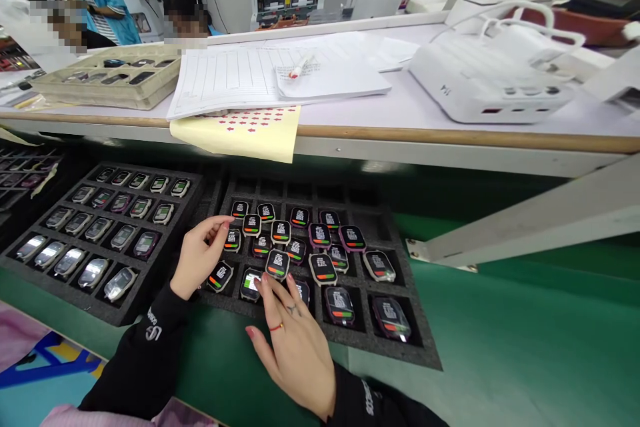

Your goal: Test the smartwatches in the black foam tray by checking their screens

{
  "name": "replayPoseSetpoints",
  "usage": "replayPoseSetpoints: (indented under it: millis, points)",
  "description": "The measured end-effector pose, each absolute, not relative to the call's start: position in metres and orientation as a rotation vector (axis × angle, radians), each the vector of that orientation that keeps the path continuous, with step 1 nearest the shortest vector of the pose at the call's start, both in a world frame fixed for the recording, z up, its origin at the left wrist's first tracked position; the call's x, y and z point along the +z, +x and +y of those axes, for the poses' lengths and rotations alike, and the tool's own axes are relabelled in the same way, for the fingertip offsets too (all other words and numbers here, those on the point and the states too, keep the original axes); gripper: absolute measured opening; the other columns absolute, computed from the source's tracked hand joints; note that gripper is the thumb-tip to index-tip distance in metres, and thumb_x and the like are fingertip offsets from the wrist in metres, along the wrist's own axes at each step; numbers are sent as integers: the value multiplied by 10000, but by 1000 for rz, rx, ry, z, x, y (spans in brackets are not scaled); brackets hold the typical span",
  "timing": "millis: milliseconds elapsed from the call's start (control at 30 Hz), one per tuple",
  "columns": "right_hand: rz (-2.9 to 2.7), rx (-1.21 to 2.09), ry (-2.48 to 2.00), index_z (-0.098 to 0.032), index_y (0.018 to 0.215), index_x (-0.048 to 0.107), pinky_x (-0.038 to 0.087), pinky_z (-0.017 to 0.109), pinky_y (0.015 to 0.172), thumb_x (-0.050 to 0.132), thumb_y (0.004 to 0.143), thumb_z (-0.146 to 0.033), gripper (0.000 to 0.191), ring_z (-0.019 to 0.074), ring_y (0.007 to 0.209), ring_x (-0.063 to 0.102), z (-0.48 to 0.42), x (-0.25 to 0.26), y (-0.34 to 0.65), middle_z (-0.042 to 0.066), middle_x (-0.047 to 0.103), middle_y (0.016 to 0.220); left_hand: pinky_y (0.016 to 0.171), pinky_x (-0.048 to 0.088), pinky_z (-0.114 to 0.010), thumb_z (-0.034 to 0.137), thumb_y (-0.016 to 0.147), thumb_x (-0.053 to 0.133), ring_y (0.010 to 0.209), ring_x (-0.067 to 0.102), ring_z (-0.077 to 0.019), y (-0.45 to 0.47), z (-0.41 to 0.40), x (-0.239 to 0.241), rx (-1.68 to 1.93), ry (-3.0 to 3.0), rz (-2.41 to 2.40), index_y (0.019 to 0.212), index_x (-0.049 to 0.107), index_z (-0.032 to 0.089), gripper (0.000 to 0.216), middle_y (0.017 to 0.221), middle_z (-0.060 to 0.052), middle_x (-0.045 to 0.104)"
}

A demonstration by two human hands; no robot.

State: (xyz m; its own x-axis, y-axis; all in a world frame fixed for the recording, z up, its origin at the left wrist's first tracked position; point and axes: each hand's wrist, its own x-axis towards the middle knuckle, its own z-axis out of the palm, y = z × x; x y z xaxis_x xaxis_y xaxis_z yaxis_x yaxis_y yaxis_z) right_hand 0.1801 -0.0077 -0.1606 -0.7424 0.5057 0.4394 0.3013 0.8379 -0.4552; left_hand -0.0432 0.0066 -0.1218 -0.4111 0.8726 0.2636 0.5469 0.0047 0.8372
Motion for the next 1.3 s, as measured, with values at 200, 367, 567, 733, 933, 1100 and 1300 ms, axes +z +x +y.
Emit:
replayPoseSetpoints:
  millis: [200,367,567,733,933,1100,1300]
  points:
    - [-2356,615,-566,-82,1608,55,279,586,1188,360,1079,-210,624,252,1293,519,-8,-162,183,113,678,1262,592,408,-243,260,947,531,603,506,-103,-43,7,-121,1363,1476,1965,1018,721,177,219,723,11,608]
    - [-2382,520,-601,-77,1609,48,319,589,1165,365,1081,-213,631,268,1318,495,-8,-163,181,137,632,1337,592,413,-244,253,948,531,597,504,-104,-45,7,-122,1353,1497,1972,1014,720,181,212,713,15,602]
    - [-2454,508,-589,-63,1606,4,315,603,1162,340,1097,-252,639,280,1336,479,-8,-162,181,135,628,1349,602,419,-244,230,957,515,613,507,-103,-42,5,-120,1295,1578,1952,1035,708,189,212,773,6,626]
    - [-2385,572,-547,-108,1608,89,261,573,1197,322,1085,-178,577,235,1324,499,-7,-162,184,104,672,1292,605,400,-244,229,954,526,609,499,-99,-35,0,-120,1119,1739,1894,1007,698,216,180,753,24,595]
    - [-2444,455,-593,-93,1610,62,341,583,1156,325,1091,-221,596,261,1398,416,-8,-163,181,132,589,1403,582,316,-280,274,967,524,571,438,-110,-26,-1,-119,859,1899,1889,657,553,194,322,620,37,449]
    - [-2509,404,-591,-56,1604,6,390,612,1117,316,1098,-256,626,296,1392,426,-6,-161,178,158,584,1404,596,322,-293,350,1019,440,594,490,-127,-27,-1,-120,792,1910,1964,662,538,195,401,659,15,514]
    - [-2423,513,-551,-101,1610,78,338,618,1156,307,1071,-144,587,261,1403,422,-6,-163,183,129,657,1314,598,362,-290,383,1023,428,605,550,-137,-27,-2,-120,742,1941,1983,670,603,200,434,665,-3,579]
